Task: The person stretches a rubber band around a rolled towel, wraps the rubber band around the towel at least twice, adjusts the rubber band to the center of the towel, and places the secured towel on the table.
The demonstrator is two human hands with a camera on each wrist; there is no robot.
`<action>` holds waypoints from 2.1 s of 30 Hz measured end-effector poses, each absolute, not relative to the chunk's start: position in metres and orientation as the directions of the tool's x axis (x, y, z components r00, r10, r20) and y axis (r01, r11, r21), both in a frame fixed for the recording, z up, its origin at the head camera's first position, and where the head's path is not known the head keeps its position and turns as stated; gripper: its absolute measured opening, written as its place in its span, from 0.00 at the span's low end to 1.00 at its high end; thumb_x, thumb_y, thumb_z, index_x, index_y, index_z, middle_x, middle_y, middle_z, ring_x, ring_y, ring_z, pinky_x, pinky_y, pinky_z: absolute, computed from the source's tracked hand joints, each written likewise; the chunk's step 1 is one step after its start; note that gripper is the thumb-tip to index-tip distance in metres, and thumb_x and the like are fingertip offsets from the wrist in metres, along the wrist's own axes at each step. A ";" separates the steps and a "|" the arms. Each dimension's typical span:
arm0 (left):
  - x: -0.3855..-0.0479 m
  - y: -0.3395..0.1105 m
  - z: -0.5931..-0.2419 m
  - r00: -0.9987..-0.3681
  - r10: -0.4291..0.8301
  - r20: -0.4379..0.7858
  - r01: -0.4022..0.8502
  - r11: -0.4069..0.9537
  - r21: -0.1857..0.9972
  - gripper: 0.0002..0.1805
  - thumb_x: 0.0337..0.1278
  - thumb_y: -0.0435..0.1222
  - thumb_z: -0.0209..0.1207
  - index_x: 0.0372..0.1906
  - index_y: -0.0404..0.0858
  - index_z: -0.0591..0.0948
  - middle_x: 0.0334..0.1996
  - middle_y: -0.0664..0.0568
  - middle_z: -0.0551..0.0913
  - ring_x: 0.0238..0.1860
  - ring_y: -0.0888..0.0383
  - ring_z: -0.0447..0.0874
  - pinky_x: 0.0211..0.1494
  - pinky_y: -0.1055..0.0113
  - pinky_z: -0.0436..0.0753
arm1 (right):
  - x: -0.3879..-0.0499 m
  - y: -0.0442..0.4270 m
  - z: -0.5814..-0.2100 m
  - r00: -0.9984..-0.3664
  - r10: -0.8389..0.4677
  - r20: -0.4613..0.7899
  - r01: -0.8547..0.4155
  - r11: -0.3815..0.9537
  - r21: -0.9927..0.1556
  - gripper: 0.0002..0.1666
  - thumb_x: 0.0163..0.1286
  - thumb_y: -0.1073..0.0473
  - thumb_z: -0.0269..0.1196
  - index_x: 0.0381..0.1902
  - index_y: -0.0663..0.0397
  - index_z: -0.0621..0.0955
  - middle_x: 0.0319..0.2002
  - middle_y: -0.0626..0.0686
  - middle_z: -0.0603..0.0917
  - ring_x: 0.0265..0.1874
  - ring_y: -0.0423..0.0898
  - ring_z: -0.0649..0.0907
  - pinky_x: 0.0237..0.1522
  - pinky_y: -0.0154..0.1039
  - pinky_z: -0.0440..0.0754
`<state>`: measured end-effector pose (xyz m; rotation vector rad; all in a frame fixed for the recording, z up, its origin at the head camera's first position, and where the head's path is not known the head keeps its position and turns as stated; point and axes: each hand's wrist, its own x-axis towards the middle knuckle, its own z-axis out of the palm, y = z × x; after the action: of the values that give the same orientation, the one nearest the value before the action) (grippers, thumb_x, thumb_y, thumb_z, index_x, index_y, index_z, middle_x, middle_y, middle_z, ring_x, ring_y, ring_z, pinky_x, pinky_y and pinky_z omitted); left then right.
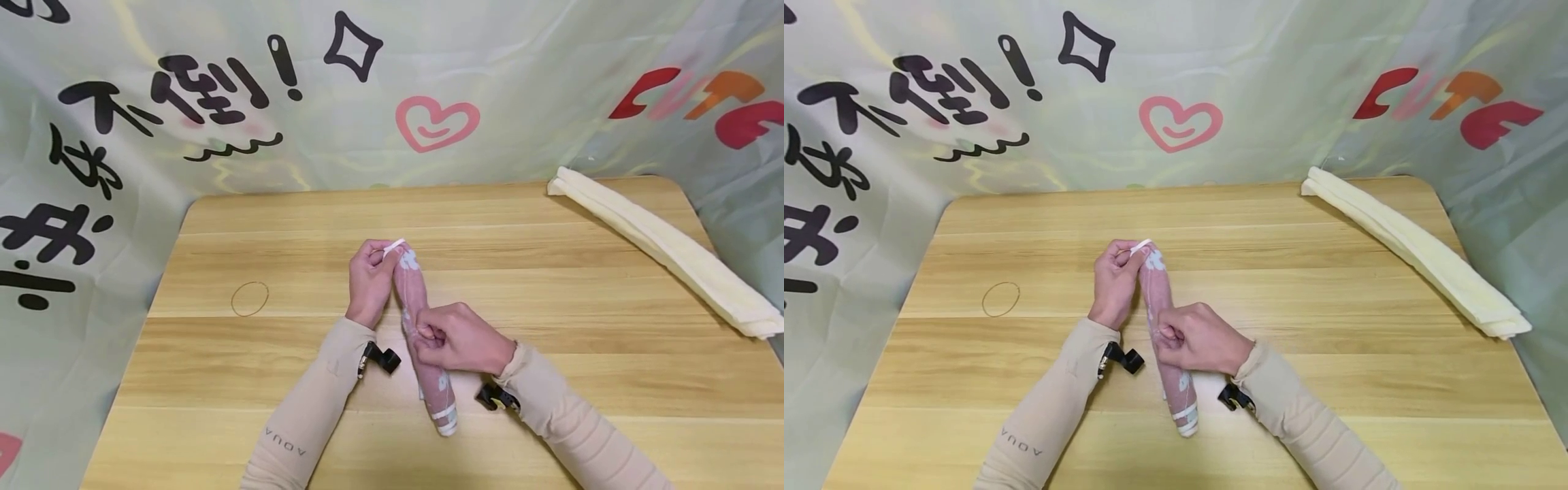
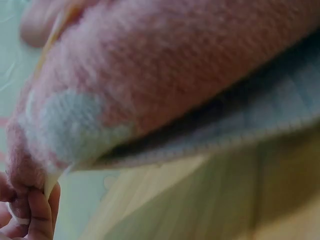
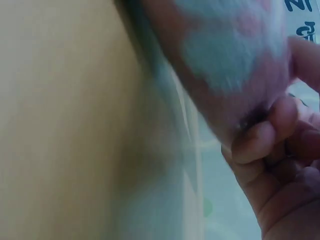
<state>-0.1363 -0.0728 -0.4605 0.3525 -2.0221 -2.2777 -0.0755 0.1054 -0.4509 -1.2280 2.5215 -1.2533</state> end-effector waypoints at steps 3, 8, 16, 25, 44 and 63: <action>-0.138 -0.074 -0.461 -0.967 -0.214 -0.141 -0.107 -0.163 0.981 0.09 0.65 0.27 0.63 0.48 0.31 0.82 0.46 0.33 0.90 0.35 0.65 0.89 0.38 0.73 0.88 | -0.075 0.105 -0.455 -0.636 -0.702 0.320 -0.667 0.291 -0.686 0.20 0.56 0.67 0.67 0.21 0.46 0.67 0.17 0.38 0.66 0.19 0.26 0.68 0.19 0.18 0.63; -0.139 -0.075 -0.460 -0.965 -0.223 -0.139 -0.106 -0.155 0.982 0.08 0.65 0.28 0.64 0.47 0.32 0.83 0.46 0.33 0.90 0.34 0.65 0.88 0.38 0.74 0.87 | -0.076 0.105 -0.457 -0.600 -0.707 0.375 -0.703 0.242 -0.668 0.22 0.57 0.70 0.65 0.19 0.47 0.64 0.16 0.40 0.62 0.20 0.24 0.66 0.19 0.17 0.61; -0.141 -0.076 -0.462 -0.954 -0.267 -0.137 -0.096 -0.162 0.982 0.08 0.65 0.30 0.65 0.47 0.33 0.83 0.44 0.36 0.91 0.34 0.64 0.88 0.36 0.74 0.86 | -0.078 0.106 -0.450 -0.628 -0.711 0.317 -0.685 0.312 -0.658 0.22 0.60 0.67 0.66 0.19 0.46 0.65 0.16 0.38 0.62 0.20 0.24 0.68 0.19 0.19 0.67; -0.142 -0.076 -0.459 -0.957 -0.245 -0.158 -0.098 -0.239 0.966 0.08 0.64 0.29 0.66 0.47 0.33 0.83 0.45 0.35 0.91 0.36 0.63 0.89 0.40 0.74 0.87 | -0.080 0.109 -0.449 -0.759 -0.635 0.142 -0.535 0.484 -0.693 0.16 0.61 0.61 0.71 0.27 0.46 0.72 0.17 0.39 0.69 0.18 0.29 0.71 0.17 0.24 0.73; -0.140 -0.085 -0.444 -0.967 -0.195 -0.162 -0.110 -0.250 0.962 0.10 0.69 0.31 0.62 0.50 0.33 0.81 0.42 0.44 0.92 0.38 0.63 0.88 0.45 0.74 0.88 | -0.085 0.116 -0.443 -0.845 -0.526 -0.094 -0.310 0.626 -0.716 0.25 0.63 0.39 0.72 0.43 0.50 0.78 0.27 0.46 0.78 0.24 0.37 0.75 0.23 0.31 0.76; -0.150 -0.112 -0.444 -0.956 -0.248 -0.159 -0.083 -0.292 0.953 0.07 0.74 0.33 0.58 0.50 0.35 0.76 0.39 0.49 0.90 0.36 0.60 0.88 0.47 0.70 0.90 | -0.110 0.174 -0.442 -0.835 -0.515 -0.195 -0.121 0.517 -0.847 0.37 0.67 0.45 0.72 0.68 0.41 0.69 0.47 0.59 0.86 0.26 0.47 0.86 0.29 0.42 0.87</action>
<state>-0.1504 -0.1121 -0.4439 0.4247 -1.8030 -2.4074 -0.1097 0.1742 -0.4422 -0.5221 2.3369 -1.2575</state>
